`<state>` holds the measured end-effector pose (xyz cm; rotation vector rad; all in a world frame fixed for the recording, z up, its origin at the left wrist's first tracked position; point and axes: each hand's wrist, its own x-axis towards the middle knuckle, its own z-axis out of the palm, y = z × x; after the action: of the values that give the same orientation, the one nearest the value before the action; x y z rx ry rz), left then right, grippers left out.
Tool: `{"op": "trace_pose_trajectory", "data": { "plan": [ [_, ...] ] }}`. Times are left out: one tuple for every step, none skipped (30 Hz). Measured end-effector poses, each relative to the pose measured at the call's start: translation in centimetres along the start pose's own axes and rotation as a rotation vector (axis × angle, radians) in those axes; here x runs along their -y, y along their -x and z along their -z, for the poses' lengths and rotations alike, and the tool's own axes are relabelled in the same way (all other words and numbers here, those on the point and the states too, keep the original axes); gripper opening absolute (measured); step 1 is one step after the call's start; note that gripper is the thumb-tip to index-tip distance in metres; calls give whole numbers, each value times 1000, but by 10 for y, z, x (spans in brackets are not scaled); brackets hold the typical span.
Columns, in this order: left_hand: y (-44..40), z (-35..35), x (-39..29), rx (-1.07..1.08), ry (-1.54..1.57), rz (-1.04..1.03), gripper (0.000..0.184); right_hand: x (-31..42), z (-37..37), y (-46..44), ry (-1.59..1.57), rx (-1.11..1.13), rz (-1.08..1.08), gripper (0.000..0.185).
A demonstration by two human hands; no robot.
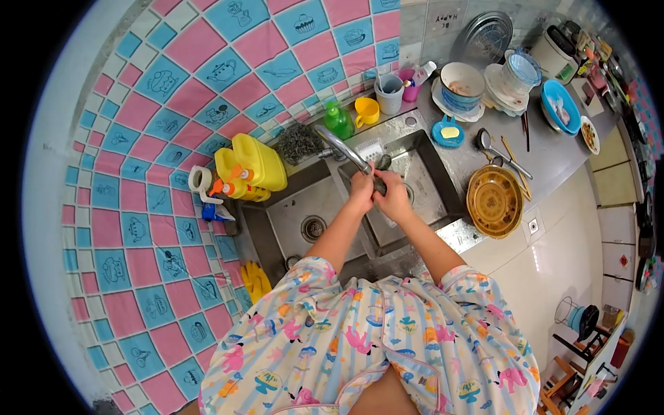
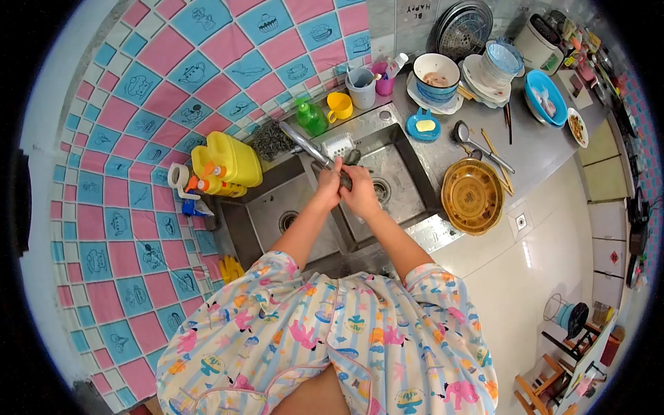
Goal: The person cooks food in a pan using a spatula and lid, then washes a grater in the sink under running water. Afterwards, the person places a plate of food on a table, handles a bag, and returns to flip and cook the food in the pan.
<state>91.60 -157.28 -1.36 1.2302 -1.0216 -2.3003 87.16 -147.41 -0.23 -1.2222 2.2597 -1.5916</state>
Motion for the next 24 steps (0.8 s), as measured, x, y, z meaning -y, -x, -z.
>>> {"op": "trace_pose_trajectory", "data": {
  "plan": [
    [-3,4,2,4,28,41,25,-3,4,1,53,73,60,32],
    [-10,10,9,16,4,29,25,-9,11,2,104,145,119,32],
    [-22,20,21,28,-22,18,25,-15,18,3,156,216,177,32],
    [-22,22,24,40,-47,7,26,-26,19,3,232,200,166,33],
    [-23,23,26,37,-47,0,27,-39,19,0,310,184,155,33],
    [-15,15,21,35,-45,-8,28,-46,18,0,390,168,143,33],
    [-9,9,16,34,-42,-16,30,-43,17,0,319,116,146,32],
    [-4,3,10,38,-27,19,31,-37,11,2,248,62,149,31],
    [0,1,4,43,-13,55,33,-28,5,4,177,9,151,31],
    [-2,1,3,47,0,89,34,-12,2,4,138,24,103,28],
    [-5,3,5,51,-11,94,36,-13,4,4,153,45,118,28],
    [-16,11,14,56,-24,99,37,-16,7,5,168,66,132,27],
    [-23,14,18,61,-37,104,39,-20,12,5,183,86,146,27],
    [-27,16,27,50,-98,55,40,-26,20,2,315,93,174,30],
    [-18,11,27,123,-23,45,41,-31,23,0,323,44,93,30],
    [-3,4,24,196,54,34,41,-36,26,-3,330,-3,13,30],
    [7,-2,19,267,132,23,42,-40,26,-4,337,-49,-67,30],
    [8,-2,18,247,118,47,44,-33,26,-4,331,-48,-70,28],
    [9,-1,16,220,101,82,44,-29,19,-2,290,-55,-41,27],
    [8,0,14,194,84,119,45,-25,10,2,250,-63,-14,27],
    [7,1,14,167,67,157,45,-21,4,6,210,-69,13,26],
    [-1,3,20,194,112,114,47,-20,1,9,209,-38,4,26],
    [-6,5,22,184,102,122,46,-21,2,9,185,8,5,26],
    [-5,5,20,173,90,130,45,-23,4,10,159,55,5,26]
  ]
}}
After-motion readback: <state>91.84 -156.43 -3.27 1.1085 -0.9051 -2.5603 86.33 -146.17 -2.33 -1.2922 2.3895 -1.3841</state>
